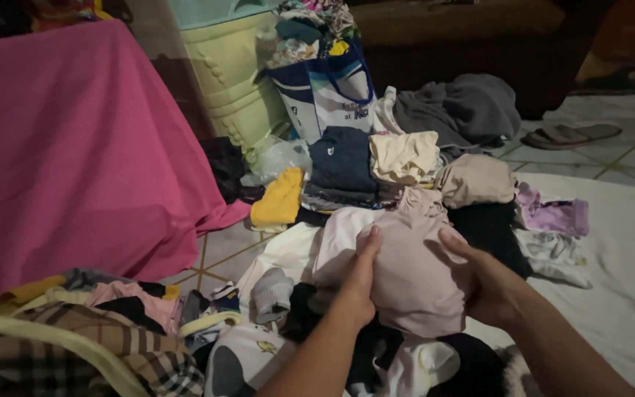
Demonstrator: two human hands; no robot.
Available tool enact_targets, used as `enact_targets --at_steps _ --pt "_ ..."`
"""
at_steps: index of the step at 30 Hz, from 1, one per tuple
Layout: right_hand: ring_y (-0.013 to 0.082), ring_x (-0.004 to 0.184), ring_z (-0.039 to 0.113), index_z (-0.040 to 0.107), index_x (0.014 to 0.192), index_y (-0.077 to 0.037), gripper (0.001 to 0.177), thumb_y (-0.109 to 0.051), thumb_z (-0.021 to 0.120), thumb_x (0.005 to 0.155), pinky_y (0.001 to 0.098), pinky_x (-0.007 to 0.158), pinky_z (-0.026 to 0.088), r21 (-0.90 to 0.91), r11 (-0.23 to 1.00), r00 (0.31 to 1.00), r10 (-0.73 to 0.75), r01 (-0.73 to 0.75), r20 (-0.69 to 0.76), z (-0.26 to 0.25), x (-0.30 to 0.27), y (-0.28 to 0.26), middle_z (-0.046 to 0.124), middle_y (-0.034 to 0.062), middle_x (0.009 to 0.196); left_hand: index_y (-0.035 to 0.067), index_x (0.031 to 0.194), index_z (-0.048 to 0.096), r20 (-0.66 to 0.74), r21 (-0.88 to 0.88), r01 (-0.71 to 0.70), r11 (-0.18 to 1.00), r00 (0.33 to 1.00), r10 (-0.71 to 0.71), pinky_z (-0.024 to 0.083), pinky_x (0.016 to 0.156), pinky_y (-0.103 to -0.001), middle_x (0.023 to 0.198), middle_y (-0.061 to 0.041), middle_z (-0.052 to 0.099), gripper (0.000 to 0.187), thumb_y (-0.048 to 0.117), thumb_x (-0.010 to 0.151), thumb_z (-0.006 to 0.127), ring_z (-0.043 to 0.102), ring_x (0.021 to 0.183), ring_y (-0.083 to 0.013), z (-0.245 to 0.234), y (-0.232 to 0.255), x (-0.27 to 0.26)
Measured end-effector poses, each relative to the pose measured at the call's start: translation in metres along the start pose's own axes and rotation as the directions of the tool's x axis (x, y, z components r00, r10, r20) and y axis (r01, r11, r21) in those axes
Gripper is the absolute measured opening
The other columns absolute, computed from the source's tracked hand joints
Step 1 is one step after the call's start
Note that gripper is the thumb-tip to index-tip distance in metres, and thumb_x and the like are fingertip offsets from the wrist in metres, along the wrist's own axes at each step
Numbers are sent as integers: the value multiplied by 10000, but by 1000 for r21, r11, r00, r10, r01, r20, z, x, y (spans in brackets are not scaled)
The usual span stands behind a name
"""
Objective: Sorting and piling various items of clothing on a white surface.
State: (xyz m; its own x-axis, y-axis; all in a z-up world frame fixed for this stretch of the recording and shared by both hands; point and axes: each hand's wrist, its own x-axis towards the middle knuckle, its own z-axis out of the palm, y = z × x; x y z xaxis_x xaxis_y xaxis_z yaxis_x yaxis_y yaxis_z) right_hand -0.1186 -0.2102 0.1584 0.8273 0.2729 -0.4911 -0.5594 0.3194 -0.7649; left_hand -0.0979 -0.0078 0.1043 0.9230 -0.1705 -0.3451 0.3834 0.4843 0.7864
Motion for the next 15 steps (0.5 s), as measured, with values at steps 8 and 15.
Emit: enact_targets --at_steps 8,15 --pt "310 1094 714 642 1333 -57 652 -349 751 760 497 951 562 0 1000 1000 -11 11 10 -1 -4 15 746 137 1244 221 1485 529 -9 99 -56 993 998 57 426 1102 -481 1501 -61 561 933 745 722 647 530 1343 -264 4 6 -17" --pt "314 1047 724 645 1329 -34 649 -351 737 769 495 920 563 28 1000 995 -7 10 -102 8 -13 19 763 135 1203 186 1515 462 -86 126 -11 992 996 22 448 1108 -479 1506 -73 550 976 723 728 675 547 1348 -260 1 6 -14"
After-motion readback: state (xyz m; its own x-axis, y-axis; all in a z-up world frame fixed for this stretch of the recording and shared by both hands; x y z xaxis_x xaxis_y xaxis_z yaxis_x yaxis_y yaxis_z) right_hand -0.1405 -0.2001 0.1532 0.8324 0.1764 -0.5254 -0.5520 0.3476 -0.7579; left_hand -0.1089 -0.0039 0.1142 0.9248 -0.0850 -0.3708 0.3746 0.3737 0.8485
